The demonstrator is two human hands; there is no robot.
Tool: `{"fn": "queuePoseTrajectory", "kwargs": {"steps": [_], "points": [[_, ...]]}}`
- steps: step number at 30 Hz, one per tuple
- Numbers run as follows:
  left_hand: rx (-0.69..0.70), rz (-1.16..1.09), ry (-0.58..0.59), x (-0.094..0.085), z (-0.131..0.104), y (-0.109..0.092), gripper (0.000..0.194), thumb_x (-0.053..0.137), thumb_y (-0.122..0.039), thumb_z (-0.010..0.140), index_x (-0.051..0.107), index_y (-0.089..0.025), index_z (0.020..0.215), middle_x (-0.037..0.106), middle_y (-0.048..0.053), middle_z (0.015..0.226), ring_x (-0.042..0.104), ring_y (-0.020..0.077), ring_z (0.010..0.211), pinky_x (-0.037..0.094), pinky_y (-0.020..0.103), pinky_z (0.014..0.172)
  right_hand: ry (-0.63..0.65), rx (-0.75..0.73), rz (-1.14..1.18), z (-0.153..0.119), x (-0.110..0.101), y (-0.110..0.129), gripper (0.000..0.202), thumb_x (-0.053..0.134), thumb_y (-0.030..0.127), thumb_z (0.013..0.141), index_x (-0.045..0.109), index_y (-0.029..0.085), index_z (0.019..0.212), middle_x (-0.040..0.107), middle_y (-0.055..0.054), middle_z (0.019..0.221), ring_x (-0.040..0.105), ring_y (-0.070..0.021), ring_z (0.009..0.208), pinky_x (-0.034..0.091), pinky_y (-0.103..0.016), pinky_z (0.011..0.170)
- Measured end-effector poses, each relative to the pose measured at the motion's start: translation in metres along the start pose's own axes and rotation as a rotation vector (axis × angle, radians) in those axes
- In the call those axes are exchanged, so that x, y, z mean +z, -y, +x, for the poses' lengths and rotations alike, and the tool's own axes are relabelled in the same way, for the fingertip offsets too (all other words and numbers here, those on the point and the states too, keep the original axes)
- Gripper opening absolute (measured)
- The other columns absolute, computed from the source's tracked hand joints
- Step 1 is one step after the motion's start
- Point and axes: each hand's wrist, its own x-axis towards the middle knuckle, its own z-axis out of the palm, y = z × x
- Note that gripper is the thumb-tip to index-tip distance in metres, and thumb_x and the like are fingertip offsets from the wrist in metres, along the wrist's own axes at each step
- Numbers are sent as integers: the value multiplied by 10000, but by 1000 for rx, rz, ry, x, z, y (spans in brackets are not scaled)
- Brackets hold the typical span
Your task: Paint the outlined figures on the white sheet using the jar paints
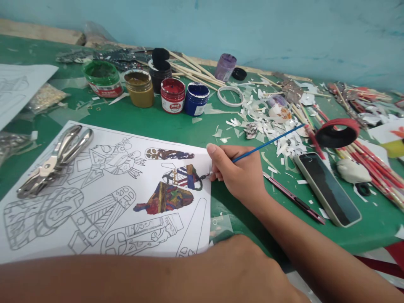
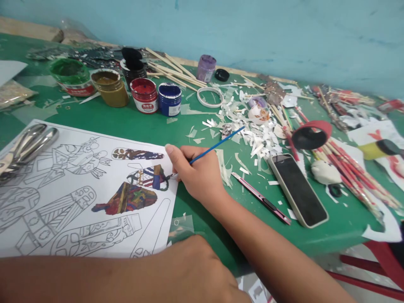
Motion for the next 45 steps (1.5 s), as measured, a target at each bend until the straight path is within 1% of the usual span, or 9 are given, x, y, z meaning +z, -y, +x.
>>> {"fn": "queuePoseTrajectory", "kwargs": {"steps": [5,9,14,19,23,26,36,41,45], "points": [[-2,-5,-29,4,1,0,468,557,-388,971,422,-173,578,430,-55,473,298,77,328,160,237,290,5,-22,-48,0,1,1,528,632,457,882,491,190,450,469,36,395,469,-76,384,353,-217,409],[18,4,-66,7,2,1,476,586,-403,953,423,-174,569,407,-62,438,259,76,308,131,238,288,-2,6,-6,0,1,1,526,627,482,876,490,195,458,458,40,394,511,-91,389,377,-217,408],[7,23,-19,5,1,2,476,524,-418,984,398,-179,592,419,-57,467,296,81,328,158,244,286,8,-28,-33,0,0,0,516,625,447,884,486,192,457,464,41,400,492,-80,383,364,-215,405],[-22,47,83,0,2,-1,474,455,-429,1013,386,-180,616,437,-58,487,309,85,348,199,246,294,-9,9,3,0,0,0,530,621,469,883,469,197,453,450,43,391,544,-98,383,378,-208,390],[-34,51,98,-1,2,-1,449,451,-445,1011,427,-184,647,470,-55,512,347,93,360,211,257,307,-9,-6,-14,0,0,0,522,631,455,878,474,196,453,455,42,390,530,-91,378,370,-209,391],[-41,63,114,-2,1,-1,425,460,-430,1013,448,-184,666,480,-56,527,370,96,381,227,260,318,-19,28,-2,1,-1,0,527,639,459,872,465,197,449,440,47,383,548,-99,369,365,-209,380],[-37,47,118,-2,2,-1,475,444,-444,1017,365,-183,628,448,-57,504,333,90,364,219,256,307,-16,33,27,1,0,1,519,640,439,872,470,196,446,446,47,380,563,-101,365,370,-197,369],[-17,16,45,0,0,-2,475,504,-409,998,359,-178,609,465,-58,516,313,82,361,200,256,298,-18,21,33,0,0,1,514,642,440,873,479,193,453,451,49,385,561,-97,360,375,-195,373],[-22,6,43,-1,-1,-3,489,527,-408,990,360,-176,593,452,-56,503,316,79,357,190,253,290,-14,-11,28,1,1,0,501,624,425,887,491,192,464,453,52,388,556,-94,363,373,-194,375]]}}
